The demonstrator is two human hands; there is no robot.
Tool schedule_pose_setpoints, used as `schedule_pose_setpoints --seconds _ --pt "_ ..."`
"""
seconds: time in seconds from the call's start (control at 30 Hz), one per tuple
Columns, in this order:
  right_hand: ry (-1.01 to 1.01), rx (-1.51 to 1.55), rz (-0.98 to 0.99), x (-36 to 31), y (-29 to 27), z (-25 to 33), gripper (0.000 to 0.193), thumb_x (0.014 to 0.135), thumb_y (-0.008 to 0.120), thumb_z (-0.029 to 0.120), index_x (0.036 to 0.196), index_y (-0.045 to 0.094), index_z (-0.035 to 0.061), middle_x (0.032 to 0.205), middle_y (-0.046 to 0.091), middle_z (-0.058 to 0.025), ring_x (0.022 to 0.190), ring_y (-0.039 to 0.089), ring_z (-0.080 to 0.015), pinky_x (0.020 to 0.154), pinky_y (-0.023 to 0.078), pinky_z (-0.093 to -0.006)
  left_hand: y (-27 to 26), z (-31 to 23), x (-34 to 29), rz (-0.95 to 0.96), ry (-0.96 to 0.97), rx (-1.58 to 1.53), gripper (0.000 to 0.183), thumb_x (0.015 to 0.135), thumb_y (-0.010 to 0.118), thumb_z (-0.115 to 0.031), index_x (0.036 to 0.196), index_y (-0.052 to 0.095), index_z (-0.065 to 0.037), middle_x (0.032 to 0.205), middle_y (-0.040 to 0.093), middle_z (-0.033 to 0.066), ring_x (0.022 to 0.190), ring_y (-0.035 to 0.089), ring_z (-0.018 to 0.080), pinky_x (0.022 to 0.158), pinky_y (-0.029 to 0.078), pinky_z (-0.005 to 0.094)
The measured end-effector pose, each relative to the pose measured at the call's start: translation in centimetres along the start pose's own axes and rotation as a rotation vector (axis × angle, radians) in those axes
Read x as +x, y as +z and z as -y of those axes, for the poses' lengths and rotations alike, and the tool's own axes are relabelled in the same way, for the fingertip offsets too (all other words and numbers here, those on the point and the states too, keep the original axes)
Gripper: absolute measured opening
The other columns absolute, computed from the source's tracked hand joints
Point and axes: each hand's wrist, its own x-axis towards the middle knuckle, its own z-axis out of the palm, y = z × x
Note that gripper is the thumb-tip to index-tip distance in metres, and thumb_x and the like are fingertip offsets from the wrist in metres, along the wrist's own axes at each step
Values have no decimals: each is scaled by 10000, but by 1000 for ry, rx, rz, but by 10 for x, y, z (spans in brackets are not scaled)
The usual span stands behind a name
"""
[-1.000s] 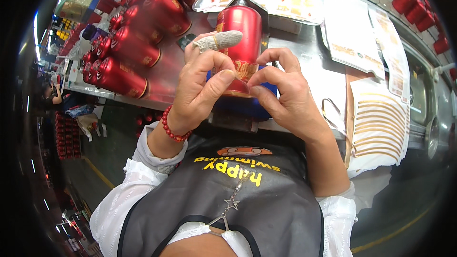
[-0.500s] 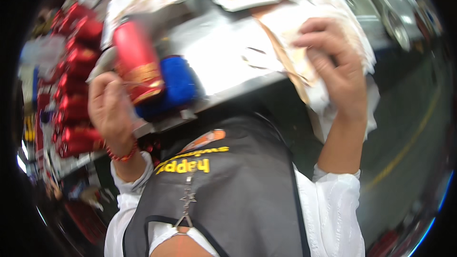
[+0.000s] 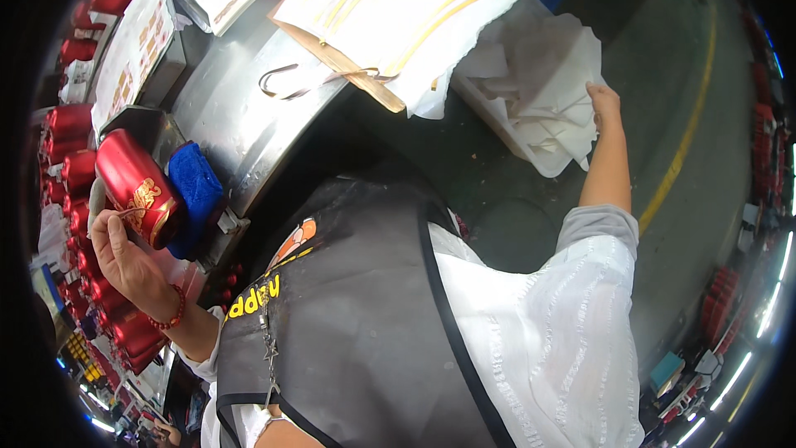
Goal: The person applies gold labels to red beverage cans. They peel labels from sheets, align them on the can, smooth them with a wooden stick, and wipe the surface with a green cloth. Finished cans are placed on a nearby table.
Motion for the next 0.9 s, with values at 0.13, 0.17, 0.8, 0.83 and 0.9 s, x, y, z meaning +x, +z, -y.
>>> schedule_pose_setpoints --seconds 0.13,0.17,0.8,0.83,0.9 --pt "45 298 161 -31 -20 35 256 879 727 217 1128 721 157 845 554 59 712 500 -79 575 463 -315 25 -11 4 -5 50 63 113 1028 524 -48 1071 597 27 1034 605 61 956 561 100 916 441 263" --pt "21 337 167 -37 -20 41 226 877 724 199 1098 716 153 847 559 56 714 505 -80 566 463 -307 27 -12 5 7 56 78 117 1026 521 -51 1056 594 35 1185 552 131 997 571 111 921 450 264" --pt "121 180 -124 -14 -18 28 401 828 778 475 975 712 108 848 571 25 632 456 -115 483 363 -274 32 -11 2 64 123 189 138 1014 507 -51 1034 602 47 1441 492 266 1177 556 175 938 452 273" --pt "27 233 -123 -19 -16 39 370 845 770 437 1008 724 108 880 599 22 643 471 -108 488 369 -266 32 -16 2 52 132 220 136 1012 512 -49 1035 607 45 1435 497 262 1171 557 172 932 452 268" --pt "-143 366 -126 -27 -24 59 278 904 725 281 1124 737 113 984 670 20 690 521 -73 506 392 -232 37 -15 4 72 161 322 129 1002 530 -40 1044 620 41 1397 531 231 1160 550 162 952 431 267"
